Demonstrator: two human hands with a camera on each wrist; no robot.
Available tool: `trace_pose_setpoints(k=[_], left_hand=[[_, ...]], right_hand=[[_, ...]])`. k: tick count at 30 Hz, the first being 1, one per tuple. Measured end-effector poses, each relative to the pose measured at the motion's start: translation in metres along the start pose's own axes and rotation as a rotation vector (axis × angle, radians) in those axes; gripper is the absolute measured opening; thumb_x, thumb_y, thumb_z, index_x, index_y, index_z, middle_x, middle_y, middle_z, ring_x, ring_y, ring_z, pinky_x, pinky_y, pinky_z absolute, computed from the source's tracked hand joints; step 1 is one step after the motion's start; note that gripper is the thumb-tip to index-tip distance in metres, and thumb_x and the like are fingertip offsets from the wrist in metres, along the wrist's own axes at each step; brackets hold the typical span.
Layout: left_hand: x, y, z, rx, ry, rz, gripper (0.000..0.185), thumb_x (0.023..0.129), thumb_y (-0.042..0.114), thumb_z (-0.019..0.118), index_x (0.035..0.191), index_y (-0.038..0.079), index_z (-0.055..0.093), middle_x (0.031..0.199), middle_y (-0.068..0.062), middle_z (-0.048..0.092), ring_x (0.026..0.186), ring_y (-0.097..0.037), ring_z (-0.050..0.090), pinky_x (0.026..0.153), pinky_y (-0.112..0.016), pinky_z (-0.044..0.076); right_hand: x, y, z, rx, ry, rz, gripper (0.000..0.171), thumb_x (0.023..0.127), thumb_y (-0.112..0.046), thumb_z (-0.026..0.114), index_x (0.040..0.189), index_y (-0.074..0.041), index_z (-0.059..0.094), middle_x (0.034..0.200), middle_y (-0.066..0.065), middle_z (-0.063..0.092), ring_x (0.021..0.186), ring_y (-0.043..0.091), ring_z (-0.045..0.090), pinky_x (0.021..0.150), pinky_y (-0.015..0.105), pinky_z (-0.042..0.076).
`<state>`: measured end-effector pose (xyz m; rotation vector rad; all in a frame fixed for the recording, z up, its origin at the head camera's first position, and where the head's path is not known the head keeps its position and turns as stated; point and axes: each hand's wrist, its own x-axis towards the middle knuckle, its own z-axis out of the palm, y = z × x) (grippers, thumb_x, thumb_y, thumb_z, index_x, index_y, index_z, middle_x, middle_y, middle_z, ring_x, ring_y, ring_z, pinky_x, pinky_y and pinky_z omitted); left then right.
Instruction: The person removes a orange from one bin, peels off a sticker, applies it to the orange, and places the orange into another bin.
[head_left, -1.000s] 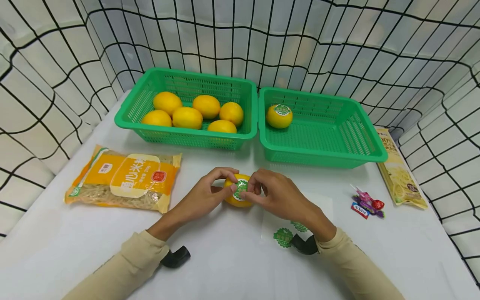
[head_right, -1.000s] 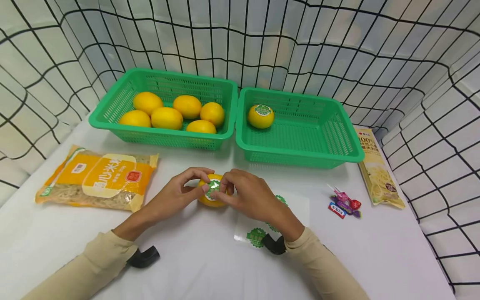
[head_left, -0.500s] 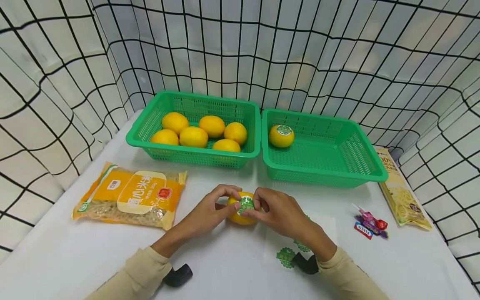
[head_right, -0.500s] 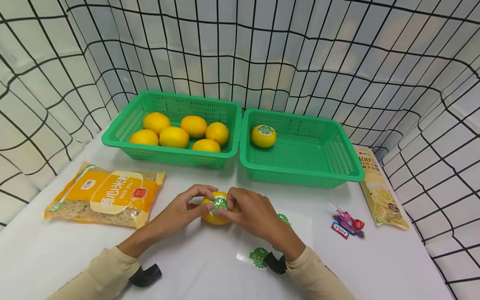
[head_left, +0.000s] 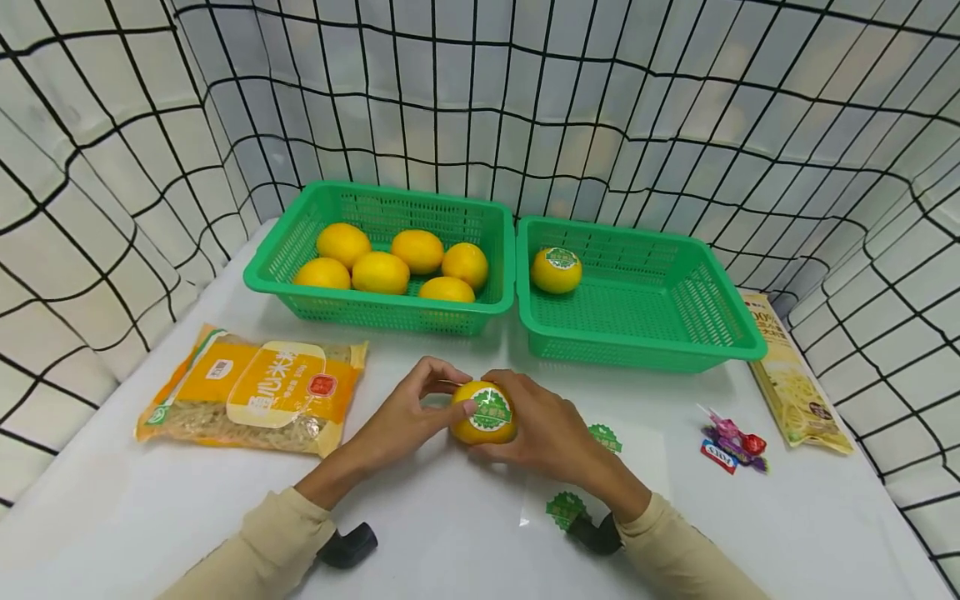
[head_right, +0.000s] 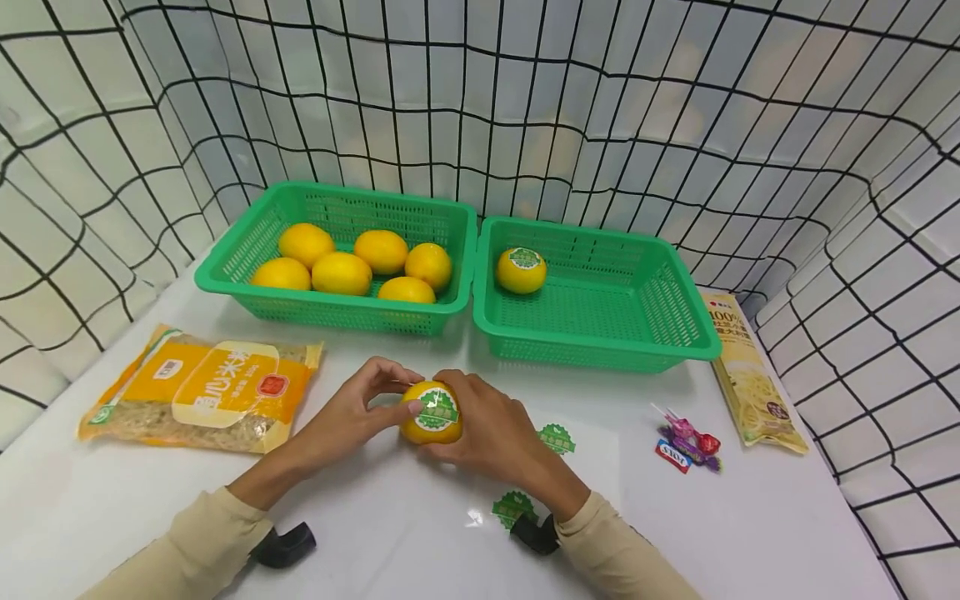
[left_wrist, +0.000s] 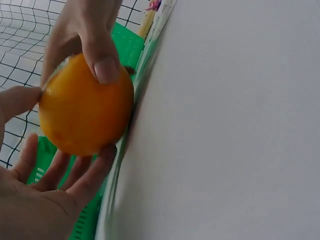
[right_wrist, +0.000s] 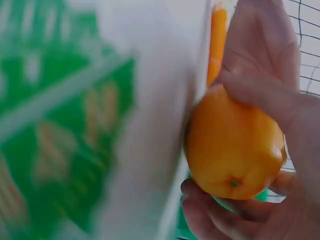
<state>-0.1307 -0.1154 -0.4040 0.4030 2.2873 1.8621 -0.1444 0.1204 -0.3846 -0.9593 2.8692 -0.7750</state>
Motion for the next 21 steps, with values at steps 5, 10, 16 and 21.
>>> trace_pose_setpoints(k=[5, 10, 16, 21], left_hand=[[0.018, 0.016, 0.004, -0.043, -0.037, 0.019, 0.034, 0.11, 0.029, 0.061, 0.135, 0.007, 0.057, 0.132, -0.012, 0.064, 0.121, -0.03, 0.065, 0.097, -0.042, 0.06], [0.06, 0.031, 0.026, -0.116, -0.031, -0.07, 0.048, 0.111, 0.043, 0.057, 0.144, 0.008, 0.059, 0.136, -0.016, 0.068, 0.116, -0.032, 0.07, 0.093, -0.042, 0.062], [0.095, 0.036, 0.054, -0.316, -0.001, -0.146, 0.044, 0.112, 0.038, 0.056, 0.133, 0.0, 0.063, 0.139, -0.02, 0.067, 0.119, -0.033, 0.072, 0.096, -0.045, 0.062], [0.098, 0.035, 0.061, -0.39, 0.008, -0.149, 0.035, 0.112, 0.029, 0.058, 0.122, -0.003, 0.064, 0.139, -0.022, 0.067, 0.12, -0.036, 0.071, 0.101, -0.052, 0.059]], right_hand=[[-0.008, 0.0, -0.043, -0.095, 0.036, 0.028, 0.08, 0.076, -0.046, 0.092, 0.14, -0.018, 0.054, 0.114, -0.001, 0.07, 0.09, 0.013, 0.065, 0.071, 0.03, 0.056], [-0.002, 0.016, -0.113, -0.146, 0.004, 0.099, 0.081, 0.081, -0.047, 0.088, 0.144, -0.016, 0.049, 0.123, 0.008, 0.062, 0.089, 0.021, 0.065, 0.069, 0.032, 0.058], [0.033, 0.056, -0.172, -0.316, -0.056, 0.183, 0.08, 0.084, -0.047, 0.084, 0.147, -0.012, 0.049, 0.13, 0.021, 0.057, 0.092, 0.032, 0.062, 0.069, 0.044, 0.056], [0.072, 0.099, -0.192, -0.428, -0.232, 0.275, 0.084, 0.085, -0.041, 0.08, 0.153, -0.007, 0.043, 0.143, 0.026, 0.054, 0.104, 0.035, 0.061, 0.082, 0.053, 0.056]])
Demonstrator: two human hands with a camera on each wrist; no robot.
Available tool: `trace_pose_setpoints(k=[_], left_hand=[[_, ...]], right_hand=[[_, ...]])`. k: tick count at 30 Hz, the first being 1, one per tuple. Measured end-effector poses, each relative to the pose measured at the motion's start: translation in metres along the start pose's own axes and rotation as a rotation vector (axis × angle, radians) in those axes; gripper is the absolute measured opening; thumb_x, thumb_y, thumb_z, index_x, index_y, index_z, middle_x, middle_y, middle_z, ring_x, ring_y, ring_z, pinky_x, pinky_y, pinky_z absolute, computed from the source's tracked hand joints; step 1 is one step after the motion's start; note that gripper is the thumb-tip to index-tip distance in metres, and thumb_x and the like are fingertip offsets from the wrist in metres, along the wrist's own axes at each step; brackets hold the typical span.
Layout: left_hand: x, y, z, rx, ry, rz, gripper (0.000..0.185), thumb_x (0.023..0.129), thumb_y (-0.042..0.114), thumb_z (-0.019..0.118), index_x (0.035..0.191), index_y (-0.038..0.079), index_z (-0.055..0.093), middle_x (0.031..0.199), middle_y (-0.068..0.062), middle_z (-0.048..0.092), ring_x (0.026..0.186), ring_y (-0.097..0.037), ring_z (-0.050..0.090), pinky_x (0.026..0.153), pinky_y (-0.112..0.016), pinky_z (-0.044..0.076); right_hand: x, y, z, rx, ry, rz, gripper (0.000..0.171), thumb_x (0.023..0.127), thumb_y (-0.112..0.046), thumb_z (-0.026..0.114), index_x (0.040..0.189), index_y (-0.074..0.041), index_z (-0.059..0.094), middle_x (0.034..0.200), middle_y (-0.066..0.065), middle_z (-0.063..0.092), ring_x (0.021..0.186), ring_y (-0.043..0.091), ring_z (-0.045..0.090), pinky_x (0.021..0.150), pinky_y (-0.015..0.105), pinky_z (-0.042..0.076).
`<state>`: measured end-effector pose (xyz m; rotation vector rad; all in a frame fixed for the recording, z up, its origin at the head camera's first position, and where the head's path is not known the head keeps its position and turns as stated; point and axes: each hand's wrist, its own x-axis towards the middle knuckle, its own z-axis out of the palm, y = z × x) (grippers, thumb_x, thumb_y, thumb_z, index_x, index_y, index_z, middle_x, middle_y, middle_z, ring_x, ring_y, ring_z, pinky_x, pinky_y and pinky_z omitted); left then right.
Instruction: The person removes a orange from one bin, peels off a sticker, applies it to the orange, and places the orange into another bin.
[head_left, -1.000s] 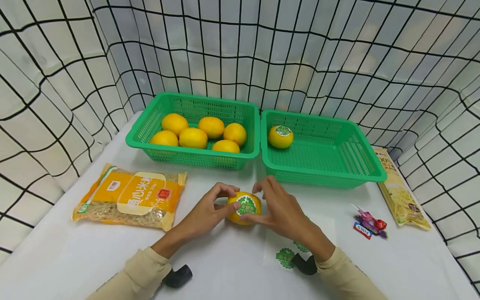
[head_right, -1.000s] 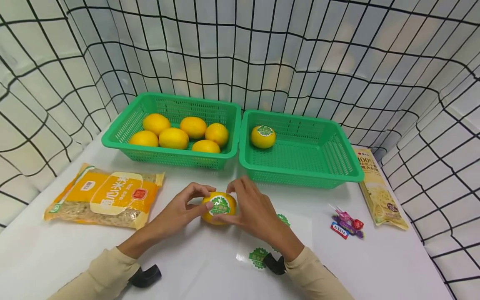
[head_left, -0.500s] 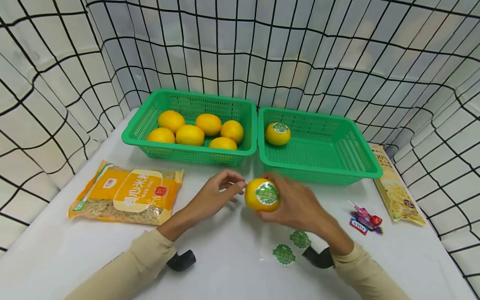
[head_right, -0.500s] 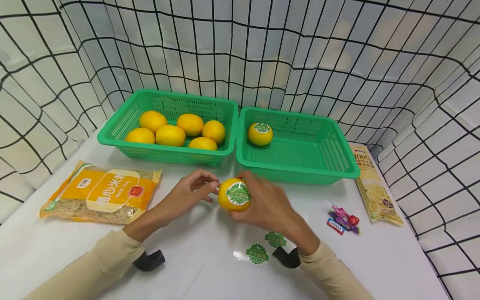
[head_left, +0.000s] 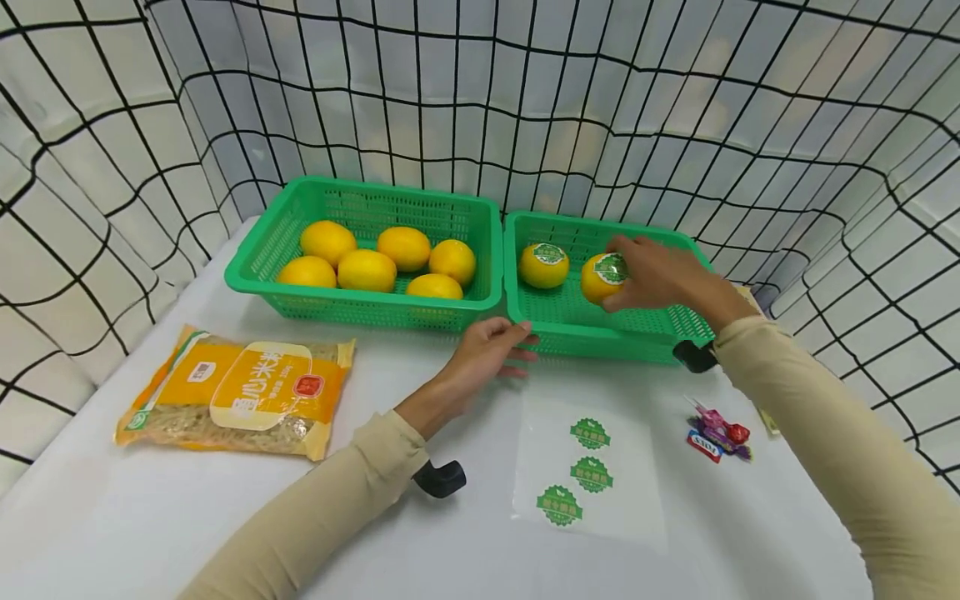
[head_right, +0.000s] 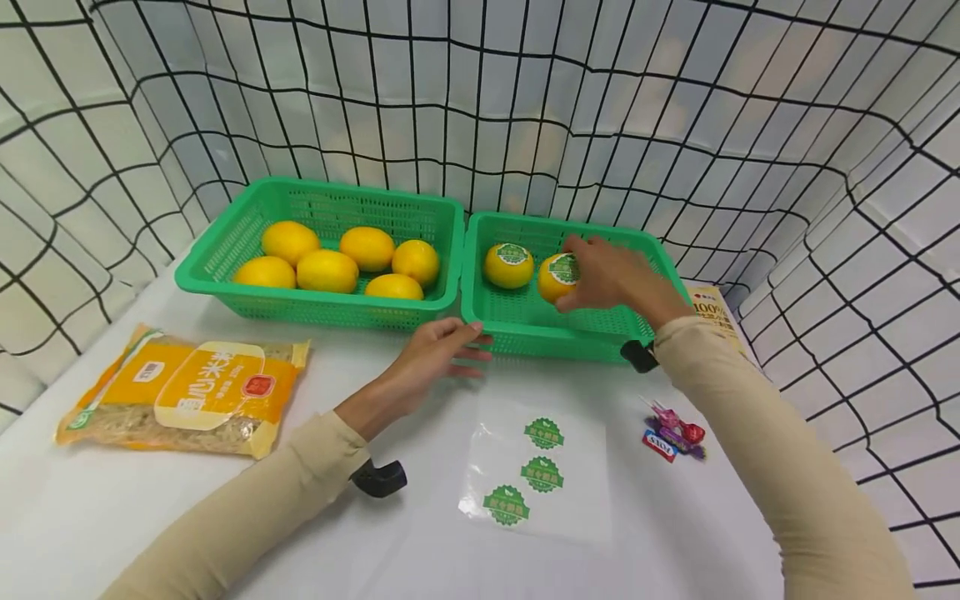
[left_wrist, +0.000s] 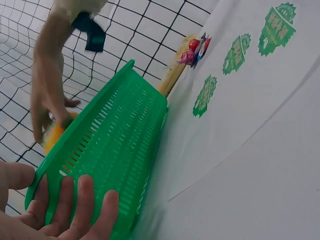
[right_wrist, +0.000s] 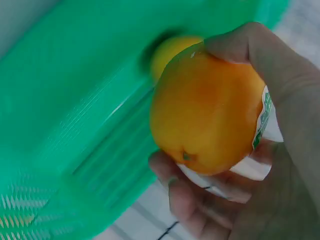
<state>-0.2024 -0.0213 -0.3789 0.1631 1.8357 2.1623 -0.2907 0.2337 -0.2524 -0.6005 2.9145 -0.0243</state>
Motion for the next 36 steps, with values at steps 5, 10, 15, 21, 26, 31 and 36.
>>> trace_pose_setpoints(k=[5, 10, 15, 21, 26, 31, 36], left_hand=[[0.0, 0.001, -0.002, 0.013, 0.009, -0.003, 0.035, 0.11, 0.027, 0.061, 0.12, -0.006, 0.065, 0.135, -0.02, 0.07, 0.121, -0.036, 0.071, 0.102, -0.053, 0.058], [-0.002, -0.003, -0.002, 0.039, -0.016, 0.01, 0.036, 0.11, 0.029, 0.062, 0.117, -0.007, 0.065, 0.131, -0.019, 0.07, 0.123, -0.039, 0.068, 0.103, -0.052, 0.058], [-0.003, -0.002, -0.003, 0.065, -0.027, 0.039, 0.038, 0.11, 0.029, 0.061, 0.118, -0.007, 0.064, 0.132, -0.022, 0.067, 0.125, -0.041, 0.066, 0.103, -0.054, 0.057], [-0.001, -0.004, -0.007, 0.08, -0.022, 0.033, 0.038, 0.109, 0.03, 0.062, 0.117, -0.007, 0.062, 0.131, -0.02, 0.066, 0.128, -0.041, 0.065, 0.104, -0.054, 0.056], [-0.003, -0.007, -0.007, 0.102, -0.033, 0.018, 0.041, 0.109, 0.033, 0.063, 0.12, -0.006, 0.063, 0.132, -0.019, 0.066, 0.129, -0.04, 0.064, 0.103, -0.051, 0.057], [-0.003, -0.007, -0.009, 0.114, -0.021, 0.02, 0.04, 0.109, 0.033, 0.062, 0.12, -0.006, 0.064, 0.13, -0.019, 0.066, 0.128, -0.04, 0.065, 0.101, -0.051, 0.059], [-0.003, -0.003, -0.01, 0.116, -0.029, 0.035, 0.038, 0.109, 0.031, 0.062, 0.12, -0.005, 0.063, 0.13, -0.02, 0.065, 0.128, -0.041, 0.064, 0.101, -0.052, 0.058]], right_hand=[[0.048, 0.023, 0.002, 0.032, -0.182, 0.066, 0.083, 0.093, -0.039, 0.077, 0.156, -0.004, 0.036, 0.146, 0.027, 0.054, 0.118, 0.042, 0.062, 0.099, 0.059, 0.054], [0.076, 0.034, 0.01, 0.109, -0.314, 0.156, 0.083, 0.099, -0.04, 0.073, 0.16, -0.005, 0.029, 0.147, 0.029, 0.051, 0.112, 0.046, 0.066, 0.097, 0.057, 0.057], [0.088, 0.039, 0.018, 0.106, -0.321, 0.206, 0.084, 0.1, -0.041, 0.071, 0.164, -0.01, 0.028, 0.15, 0.027, 0.051, 0.109, 0.039, 0.067, 0.093, 0.052, 0.059], [0.094, 0.046, 0.027, 0.193, -0.309, 0.179, 0.084, 0.102, -0.041, 0.071, 0.165, -0.01, 0.025, 0.152, 0.033, 0.047, 0.116, 0.047, 0.065, 0.098, 0.058, 0.056], [0.087, 0.051, 0.032, 0.173, -0.253, 0.111, 0.079, 0.101, -0.039, 0.073, 0.161, -0.008, 0.033, 0.15, 0.034, 0.048, 0.115, 0.051, 0.064, 0.094, 0.06, 0.057], [0.083, 0.05, 0.036, 0.176, -0.241, 0.081, 0.078, 0.1, -0.036, 0.075, 0.16, -0.008, 0.035, 0.154, 0.032, 0.046, 0.117, 0.05, 0.063, 0.093, 0.059, 0.057], [0.09, 0.046, 0.035, 0.136, -0.197, 0.07, 0.077, 0.099, -0.037, 0.075, 0.16, -0.01, 0.035, 0.154, 0.033, 0.045, 0.129, 0.052, 0.055, 0.102, 0.065, 0.05]])
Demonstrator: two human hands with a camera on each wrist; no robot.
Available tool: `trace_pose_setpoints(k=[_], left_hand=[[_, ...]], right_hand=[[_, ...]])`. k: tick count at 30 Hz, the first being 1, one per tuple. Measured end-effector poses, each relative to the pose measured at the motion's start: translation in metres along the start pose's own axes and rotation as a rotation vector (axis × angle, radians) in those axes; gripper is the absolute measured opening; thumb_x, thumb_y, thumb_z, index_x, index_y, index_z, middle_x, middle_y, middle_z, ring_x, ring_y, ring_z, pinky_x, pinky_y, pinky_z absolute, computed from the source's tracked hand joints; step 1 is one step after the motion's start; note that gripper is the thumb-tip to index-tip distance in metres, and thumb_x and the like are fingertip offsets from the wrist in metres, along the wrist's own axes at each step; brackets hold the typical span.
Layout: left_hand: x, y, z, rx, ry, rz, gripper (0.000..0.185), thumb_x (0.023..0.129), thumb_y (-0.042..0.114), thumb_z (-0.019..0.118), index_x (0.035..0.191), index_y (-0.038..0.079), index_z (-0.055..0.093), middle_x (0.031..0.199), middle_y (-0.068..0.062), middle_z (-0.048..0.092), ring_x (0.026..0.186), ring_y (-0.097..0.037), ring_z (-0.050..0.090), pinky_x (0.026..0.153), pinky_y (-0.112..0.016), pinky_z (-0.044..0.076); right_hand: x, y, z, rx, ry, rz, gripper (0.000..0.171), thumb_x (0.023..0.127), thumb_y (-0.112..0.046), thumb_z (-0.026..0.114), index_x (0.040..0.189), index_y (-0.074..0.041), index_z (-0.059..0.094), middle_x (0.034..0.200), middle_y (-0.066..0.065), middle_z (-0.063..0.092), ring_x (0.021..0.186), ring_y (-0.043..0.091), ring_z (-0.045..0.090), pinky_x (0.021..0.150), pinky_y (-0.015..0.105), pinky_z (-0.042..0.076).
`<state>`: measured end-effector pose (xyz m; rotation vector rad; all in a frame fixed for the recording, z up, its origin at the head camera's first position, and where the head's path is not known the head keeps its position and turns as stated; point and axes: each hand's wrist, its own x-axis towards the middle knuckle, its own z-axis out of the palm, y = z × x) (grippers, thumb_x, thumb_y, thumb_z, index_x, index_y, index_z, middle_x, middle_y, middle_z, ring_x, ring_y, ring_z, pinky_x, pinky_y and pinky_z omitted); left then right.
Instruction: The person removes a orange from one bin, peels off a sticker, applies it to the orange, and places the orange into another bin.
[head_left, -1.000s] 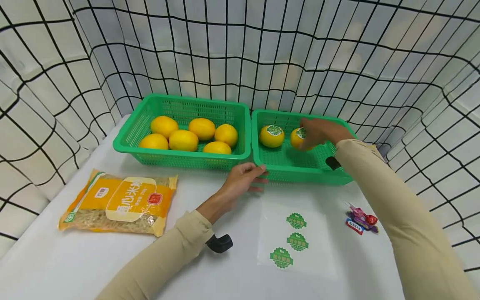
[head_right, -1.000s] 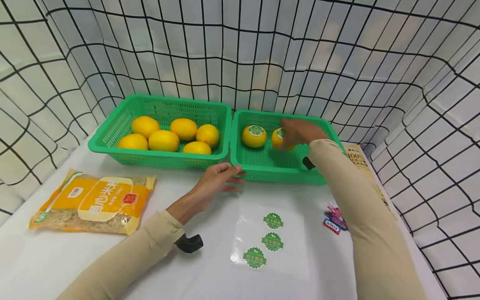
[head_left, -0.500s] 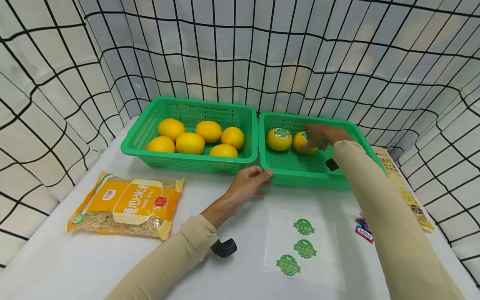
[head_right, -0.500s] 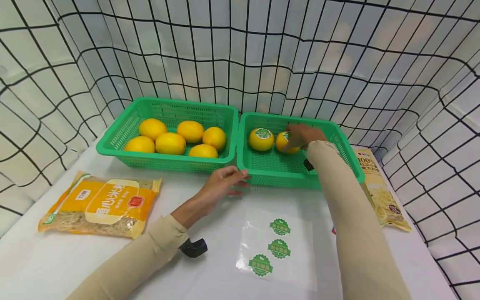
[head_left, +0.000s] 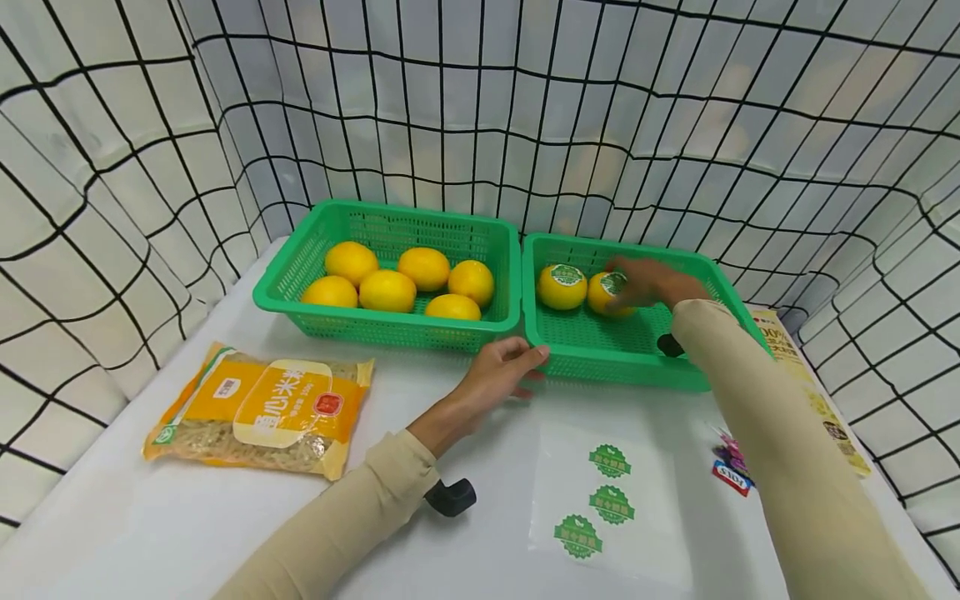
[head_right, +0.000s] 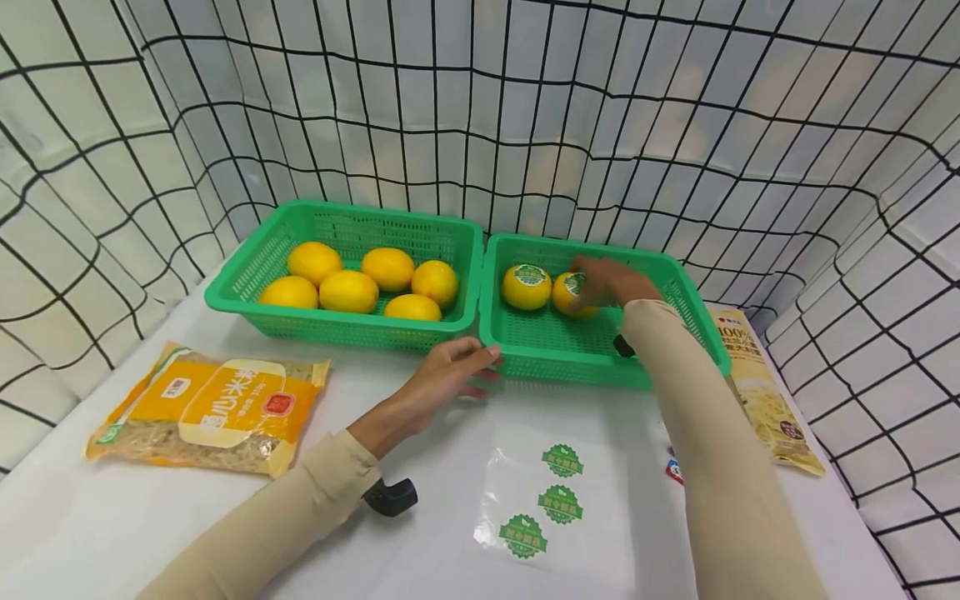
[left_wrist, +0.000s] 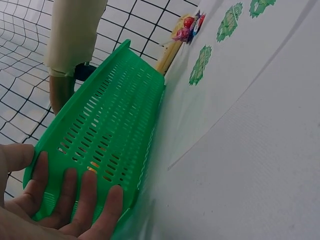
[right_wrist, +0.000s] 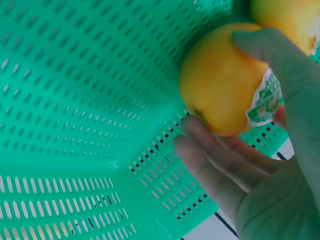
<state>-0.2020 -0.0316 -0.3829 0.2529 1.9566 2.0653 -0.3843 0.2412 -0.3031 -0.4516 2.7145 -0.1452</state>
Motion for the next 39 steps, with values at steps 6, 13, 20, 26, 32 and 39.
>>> trace_pose_setpoints(k=[6, 13, 20, 26, 32, 39], left_hand=[[-0.003, 0.004, 0.0, 0.003, 0.009, 0.013, 0.038, 0.109, 0.032, 0.061, 0.117, -0.005, 0.063, 0.13, -0.019, 0.066, 0.127, -0.039, 0.064, 0.102, -0.052, 0.058], [-0.01, 0.003, 0.001, 0.037, -0.008, -0.025, 0.043, 0.11, 0.037, 0.059, 0.119, -0.005, 0.064, 0.134, -0.016, 0.068, 0.124, -0.036, 0.066, 0.1, -0.05, 0.059], [-0.017, 0.013, 0.002, 0.251, -0.233, -0.064, 0.033, 0.112, 0.032, 0.054, 0.124, 0.005, 0.07, 0.123, -0.009, 0.072, 0.107, -0.025, 0.071, 0.091, -0.043, 0.062], [-0.028, 0.053, -0.017, 0.41, -0.267, 0.066, 0.025, 0.111, 0.024, 0.055, 0.127, 0.011, 0.069, 0.123, -0.004, 0.072, 0.109, -0.025, 0.07, 0.093, -0.038, 0.058], [-0.029, 0.093, -0.07, 0.464, -0.099, 0.154, 0.027, 0.108, 0.025, 0.062, 0.13, 0.011, 0.068, 0.128, -0.004, 0.069, 0.115, -0.025, 0.065, 0.1, -0.043, 0.055], [0.01, 0.123, -0.14, 0.557, 0.021, 0.075, 0.037, 0.11, 0.027, 0.059, 0.143, 0.011, 0.058, 0.148, -0.009, 0.059, 0.134, -0.028, 0.054, 0.114, -0.05, 0.046]], right_hand=[[0.002, -0.004, -0.004, -0.043, 0.029, -0.019, 0.077, 0.098, -0.036, 0.077, 0.159, -0.011, 0.037, 0.161, 0.032, 0.039, 0.145, 0.054, 0.04, 0.114, 0.072, 0.038], [-0.011, 0.0, -0.005, -0.082, 0.012, -0.043, 0.079, 0.098, -0.038, 0.077, 0.161, -0.011, 0.037, 0.156, 0.031, 0.047, 0.141, 0.053, 0.046, 0.111, 0.072, 0.041], [-0.047, -0.004, -0.016, -0.171, -0.007, -0.021, 0.076, 0.103, -0.039, 0.07, 0.164, -0.01, 0.034, 0.163, 0.034, 0.035, 0.146, 0.058, 0.038, 0.112, 0.078, 0.036], [-0.086, -0.044, -0.001, -0.092, 0.229, -0.076, 0.068, 0.107, -0.047, 0.06, 0.161, -0.012, 0.04, 0.163, 0.03, 0.037, 0.141, 0.056, 0.045, 0.106, 0.075, 0.043], [-0.121, -0.096, 0.068, 0.222, 0.458, -0.279, 0.059, 0.106, -0.041, 0.065, 0.156, -0.015, 0.05, 0.161, 0.015, 0.048, 0.145, 0.04, 0.047, 0.111, 0.067, 0.045], [-0.101, -0.145, 0.098, 0.335, 0.541, -0.329, 0.054, 0.108, -0.045, 0.061, 0.157, -0.025, 0.052, 0.167, 0.012, 0.04, 0.154, 0.036, 0.035, 0.119, 0.066, 0.037]])
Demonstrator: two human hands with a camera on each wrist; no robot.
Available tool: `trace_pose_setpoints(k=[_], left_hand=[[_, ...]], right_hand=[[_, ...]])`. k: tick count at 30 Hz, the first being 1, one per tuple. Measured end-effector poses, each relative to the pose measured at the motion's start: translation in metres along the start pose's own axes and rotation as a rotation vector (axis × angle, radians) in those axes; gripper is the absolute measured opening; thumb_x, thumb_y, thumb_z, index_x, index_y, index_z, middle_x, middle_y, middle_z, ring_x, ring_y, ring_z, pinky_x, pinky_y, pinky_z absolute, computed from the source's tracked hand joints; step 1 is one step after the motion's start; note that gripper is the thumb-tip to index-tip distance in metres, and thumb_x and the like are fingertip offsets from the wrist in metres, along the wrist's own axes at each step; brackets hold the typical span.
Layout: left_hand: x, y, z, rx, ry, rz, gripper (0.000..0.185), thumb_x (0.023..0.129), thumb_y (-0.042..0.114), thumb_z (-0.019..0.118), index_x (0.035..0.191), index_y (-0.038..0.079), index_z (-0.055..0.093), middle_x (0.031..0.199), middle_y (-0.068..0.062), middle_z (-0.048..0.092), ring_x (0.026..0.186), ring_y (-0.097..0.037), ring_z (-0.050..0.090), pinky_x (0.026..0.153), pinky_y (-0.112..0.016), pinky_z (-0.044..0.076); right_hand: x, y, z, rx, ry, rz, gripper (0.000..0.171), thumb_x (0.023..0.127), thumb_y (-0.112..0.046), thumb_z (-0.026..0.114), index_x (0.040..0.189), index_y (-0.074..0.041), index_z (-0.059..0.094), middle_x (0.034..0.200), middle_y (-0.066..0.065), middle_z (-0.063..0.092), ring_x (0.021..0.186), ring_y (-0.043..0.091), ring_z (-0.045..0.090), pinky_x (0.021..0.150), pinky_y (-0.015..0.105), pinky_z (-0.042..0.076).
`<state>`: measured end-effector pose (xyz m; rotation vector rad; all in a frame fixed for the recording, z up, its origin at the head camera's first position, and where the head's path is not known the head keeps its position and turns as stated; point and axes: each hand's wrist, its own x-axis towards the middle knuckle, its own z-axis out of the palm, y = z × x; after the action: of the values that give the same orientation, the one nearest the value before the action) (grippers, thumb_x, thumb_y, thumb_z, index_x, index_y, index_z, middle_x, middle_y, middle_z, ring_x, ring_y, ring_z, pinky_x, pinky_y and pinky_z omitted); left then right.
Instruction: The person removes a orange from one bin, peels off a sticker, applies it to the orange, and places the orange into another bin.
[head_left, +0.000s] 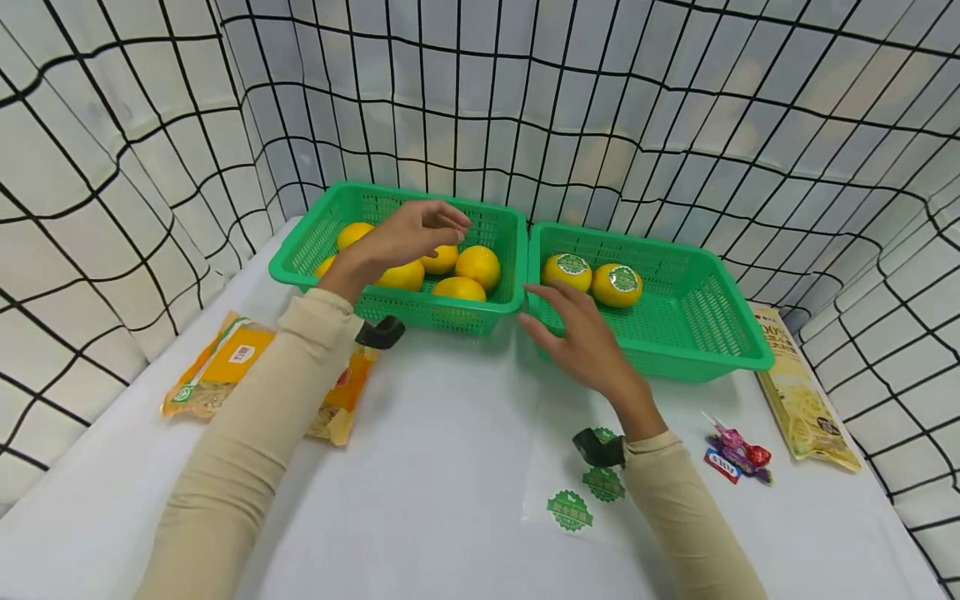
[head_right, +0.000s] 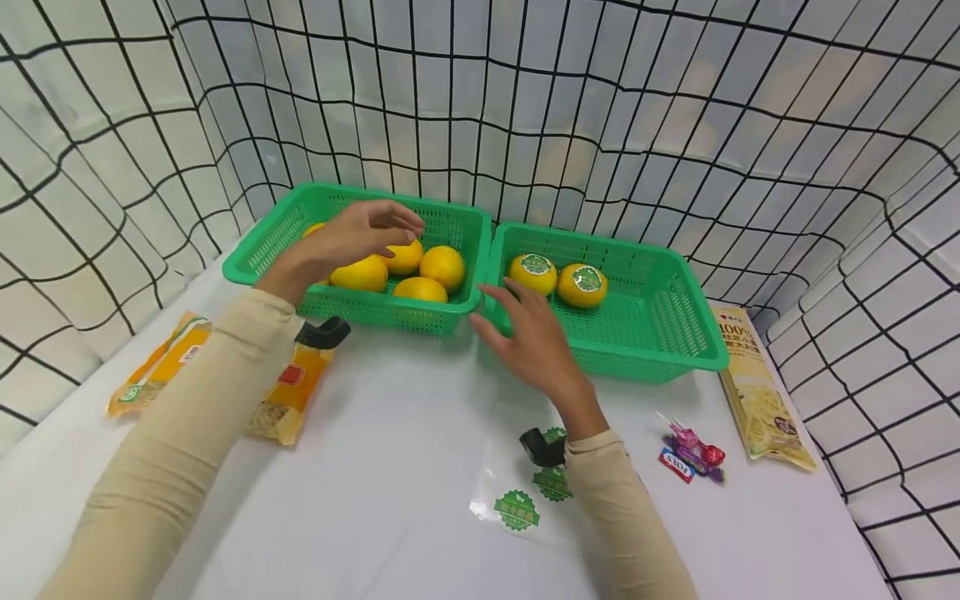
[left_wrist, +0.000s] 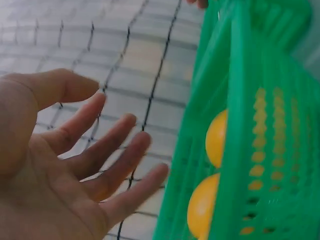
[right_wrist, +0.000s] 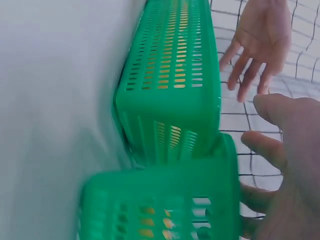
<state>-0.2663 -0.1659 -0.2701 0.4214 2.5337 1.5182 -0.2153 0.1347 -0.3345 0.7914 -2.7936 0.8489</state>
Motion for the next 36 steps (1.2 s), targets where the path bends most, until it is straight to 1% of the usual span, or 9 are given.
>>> trace_pose_setpoints(k=[4, 8, 14, 18, 22, 25, 27, 32, 36], left_hand=[[0.026, -0.006, -0.015, 0.059, -0.099, -0.075, 0.045, 0.11, 0.029, 0.057, 0.151, 0.01, 0.052, 0.157, -0.012, 0.053, 0.142, -0.034, 0.05, 0.116, -0.057, 0.045], [0.049, -0.012, -0.015, 0.161, -0.215, -0.135, 0.054, 0.109, 0.031, 0.059, 0.158, 0.012, 0.045, 0.162, -0.013, 0.047, 0.148, -0.036, 0.045, 0.116, -0.059, 0.045], [0.085, -0.034, 0.018, 0.296, -0.414, -0.274, 0.067, 0.105, 0.029, 0.066, 0.164, 0.015, 0.038, 0.171, -0.011, 0.033, 0.153, -0.036, 0.037, 0.119, -0.056, 0.043], [0.106, -0.038, 0.047, 0.422, -0.49, -0.332, 0.07, 0.102, 0.03, 0.07, 0.164, 0.024, 0.039, 0.173, -0.009, 0.025, 0.149, -0.035, 0.04, 0.117, -0.051, 0.046], [0.124, -0.032, 0.065, 0.536, -0.48, -0.367, 0.07, 0.098, 0.032, 0.074, 0.161, 0.032, 0.044, 0.165, -0.013, 0.036, 0.13, -0.033, 0.054, 0.1, -0.043, 0.057], [0.131, -0.028, 0.061, 0.582, -0.45, -0.372, 0.068, 0.096, 0.035, 0.074, 0.158, 0.034, 0.045, 0.156, -0.013, 0.043, 0.119, -0.031, 0.059, 0.088, -0.038, 0.06], [0.132, -0.025, 0.051, 0.562, -0.443, -0.362, 0.068, 0.096, 0.036, 0.074, 0.157, 0.032, 0.044, 0.151, -0.014, 0.045, 0.118, -0.031, 0.059, 0.086, -0.038, 0.061], [0.118, -0.012, 0.021, 0.439, -0.401, -0.259, 0.069, 0.097, 0.033, 0.07, 0.157, 0.025, 0.036, 0.144, -0.016, 0.044, 0.117, -0.032, 0.057, 0.094, -0.045, 0.062], [0.094, 0.009, 0.001, 0.299, -0.326, -0.114, 0.07, 0.099, 0.031, 0.071, 0.157, 0.021, 0.034, 0.151, -0.018, 0.04, 0.115, -0.031, 0.058, 0.102, -0.049, 0.057]], right_hand=[[0.013, -0.003, 0.014, -0.078, -0.024, 0.037, 0.053, 0.109, -0.051, 0.055, 0.157, -0.029, 0.053, 0.169, 0.015, 0.037, 0.154, 0.04, 0.036, 0.119, 0.067, 0.036], [0.012, -0.003, 0.023, -0.115, -0.035, 0.037, 0.053, 0.109, -0.053, 0.054, 0.156, -0.031, 0.054, 0.169, 0.014, 0.038, 0.155, 0.039, 0.036, 0.12, 0.067, 0.034], [-0.005, 0.002, 0.034, -0.062, -0.031, 0.048, 0.052, 0.109, -0.055, 0.052, 0.155, -0.031, 0.055, 0.168, 0.012, 0.04, 0.155, 0.038, 0.037, 0.121, 0.068, 0.033], [-0.017, 0.005, 0.035, -0.04, -0.023, 0.085, 0.051, 0.109, -0.054, 0.053, 0.154, -0.031, 0.056, 0.169, 0.012, 0.039, 0.155, 0.038, 0.036, 0.12, 0.07, 0.031], [-0.021, 0.006, 0.031, -0.038, -0.004, 0.108, 0.05, 0.108, -0.051, 0.055, 0.154, -0.03, 0.057, 0.169, 0.012, 0.039, 0.155, 0.038, 0.036, 0.12, 0.071, 0.03], [-0.016, 0.006, 0.026, -0.047, 0.012, 0.09, 0.051, 0.108, -0.051, 0.056, 0.154, -0.029, 0.056, 0.168, 0.012, 0.039, 0.154, 0.038, 0.038, 0.119, 0.07, 0.033], [-0.01, 0.005, 0.024, -0.048, 0.012, 0.074, 0.052, 0.108, -0.052, 0.056, 0.155, -0.03, 0.055, 0.168, 0.011, 0.039, 0.154, 0.036, 0.039, 0.118, 0.068, 0.035], [0.004, 0.003, 0.019, -0.019, 0.0, 0.036, 0.053, 0.108, -0.052, 0.056, 0.155, -0.029, 0.055, 0.168, 0.011, 0.04, 0.154, 0.033, 0.039, 0.118, 0.066, 0.037], [0.014, 0.005, 0.011, -0.023, 0.002, 0.022, 0.051, 0.107, -0.048, 0.058, 0.153, -0.025, 0.058, 0.167, 0.01, 0.042, 0.153, 0.034, 0.04, 0.118, 0.065, 0.038]])
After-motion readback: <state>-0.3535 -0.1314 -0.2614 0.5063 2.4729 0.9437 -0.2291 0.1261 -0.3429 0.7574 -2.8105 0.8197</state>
